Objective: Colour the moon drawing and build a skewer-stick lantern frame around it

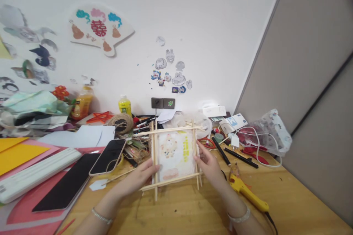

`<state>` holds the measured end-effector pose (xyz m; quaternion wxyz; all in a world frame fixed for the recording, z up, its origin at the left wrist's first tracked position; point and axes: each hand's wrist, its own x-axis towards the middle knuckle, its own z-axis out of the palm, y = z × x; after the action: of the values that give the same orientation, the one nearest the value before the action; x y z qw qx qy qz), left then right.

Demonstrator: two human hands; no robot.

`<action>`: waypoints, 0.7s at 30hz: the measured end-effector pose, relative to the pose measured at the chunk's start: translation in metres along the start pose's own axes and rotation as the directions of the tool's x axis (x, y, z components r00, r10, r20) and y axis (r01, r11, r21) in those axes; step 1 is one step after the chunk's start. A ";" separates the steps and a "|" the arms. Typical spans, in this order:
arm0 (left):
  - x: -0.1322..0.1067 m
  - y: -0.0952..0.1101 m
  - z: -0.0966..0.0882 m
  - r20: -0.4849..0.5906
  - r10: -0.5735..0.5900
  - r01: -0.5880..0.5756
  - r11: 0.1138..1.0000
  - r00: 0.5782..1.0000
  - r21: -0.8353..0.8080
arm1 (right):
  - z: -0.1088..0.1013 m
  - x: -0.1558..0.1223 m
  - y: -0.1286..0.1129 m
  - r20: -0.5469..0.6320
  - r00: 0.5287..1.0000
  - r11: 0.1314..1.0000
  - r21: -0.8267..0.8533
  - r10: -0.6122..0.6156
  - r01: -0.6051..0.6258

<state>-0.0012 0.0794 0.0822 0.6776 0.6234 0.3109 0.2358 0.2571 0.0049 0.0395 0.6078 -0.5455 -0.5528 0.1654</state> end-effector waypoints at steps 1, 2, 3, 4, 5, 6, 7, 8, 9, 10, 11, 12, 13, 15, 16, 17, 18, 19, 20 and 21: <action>0.000 0.000 0.000 0.010 0.001 0.000 1.000 1.000 -0.019 | 0.000 0.000 -0.001 0.005 1.000 1.000 0.003 0.002 -0.002; 0.001 -0.001 0.001 0.022 0.001 -0.001 1.000 1.000 -0.030 | -0.001 0.001 -0.001 0.009 1.000 1.000 0.002 0.005 -0.005; 0.002 -0.001 0.000 0.031 0.005 -0.004 0.999 1.000 -0.036 | -0.001 0.001 -0.002 0.011 1.000 1.000 0.000 0.007 -0.007; 0.003 -0.003 0.000 0.037 0.008 -0.007 0.999 0.999 -0.037 | -0.002 0.001 -0.002 0.012 1.000 1.000 -0.002 0.009 -0.009; 0.004 -0.004 -0.001 0.042 0.011 -0.010 0.999 0.999 -0.034 | -0.002 0.001 -0.002 0.009 1.000 1.000 -0.003 0.010 -0.010; 0.005 -0.006 -0.001 0.045 0.015 -0.014 0.999 0.999 -0.031 | -0.002 0.001 -0.001 0.003 1.000 1.000 -0.001 0.011 -0.011; 0.006 -0.007 -0.002 0.045 0.020 -0.019 0.999 0.999 -0.033 | -0.002 0.001 -0.001 -0.004 1.000 1.000 0.003 0.013 -0.013; 0.007 -0.009 -0.002 0.045 0.024 -0.023 0.999 0.999 -0.034 | -0.002 0.001 0.000 -0.010 1.000 1.000 0.008 0.015 -0.015; 0.007 -0.010 -0.003 0.044 0.027 -0.025 0.999 0.999 -0.032 | -0.002 0.000 0.000 -0.014 1.000 1.000 0.012 0.019 -0.019; 0.008 -0.010 -0.003 0.043 0.027 -0.026 0.999 0.999 -0.028 | -0.002 0.000 0.001 -0.015 1.000 1.000 0.014 0.023 -0.022; 0.007 -0.010 -0.003 0.042 0.027 -0.026 0.999 0.999 -0.029 | -0.002 0.000 0.001 -0.012 1.000 1.000 0.015 0.025 -0.025; 0.007 -0.009 -0.002 0.041 0.027 -0.026 0.999 0.999 -0.032 | -0.002 0.000 0.001 -0.007 1.000 1.000 0.016 0.026 -0.026; 0.006 -0.008 -0.002 0.041 0.025 -0.024 0.999 0.999 -0.032 | -0.002 0.000 0.002 0.000 1.000 1.000 0.017 0.025 -0.025; 0.005 -0.006 -0.001 0.032 0.022 -0.021 0.999 0.999 -0.031 | -0.002 0.000 0.002 0.013 1.000 1.000 0.021 0.021 -0.021; 0.004 -0.006 -0.001 0.029 0.022 -0.021 0.999 0.999 -0.026 | -0.002 0.000 0.002 0.019 1.000 1.000 0.023 0.021 -0.021; 0.004 -0.005 0.000 0.024 0.023 -0.023 1.000 0.999 -0.020 | -0.002 0.000 0.002 0.024 0.999 0.999 0.025 0.022 -0.023; 0.003 -0.005 0.000 0.023 0.027 -0.026 1.000 0.999 -0.017 | -0.002 -0.001 0.002 0.028 0.999 0.999 0.026 0.025 -0.026; 0.003 -0.005 0.000 0.023 0.035 -0.034 0.999 0.999 -0.019 | -0.002 -0.001 0.002 0.030 0.999 0.999 0.028 0.029 -0.029; 0.003 -0.005 0.000 0.023 0.045 -0.044 0.999 0.999 -0.023 | -0.002 -0.001 0.002 0.031 0.999 0.999 0.031 0.031 -0.032; 0.003 -0.005 0.000 0.024 0.052 -0.052 0.998 0.998 -0.029 | -0.002 -0.001 0.002 0.032 0.999 0.999 0.036 0.033 -0.034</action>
<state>0.0003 0.0811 0.0765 0.6838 0.6245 0.2828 0.2499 0.2594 0.0038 0.0374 0.6062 -0.5409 -0.5498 0.1943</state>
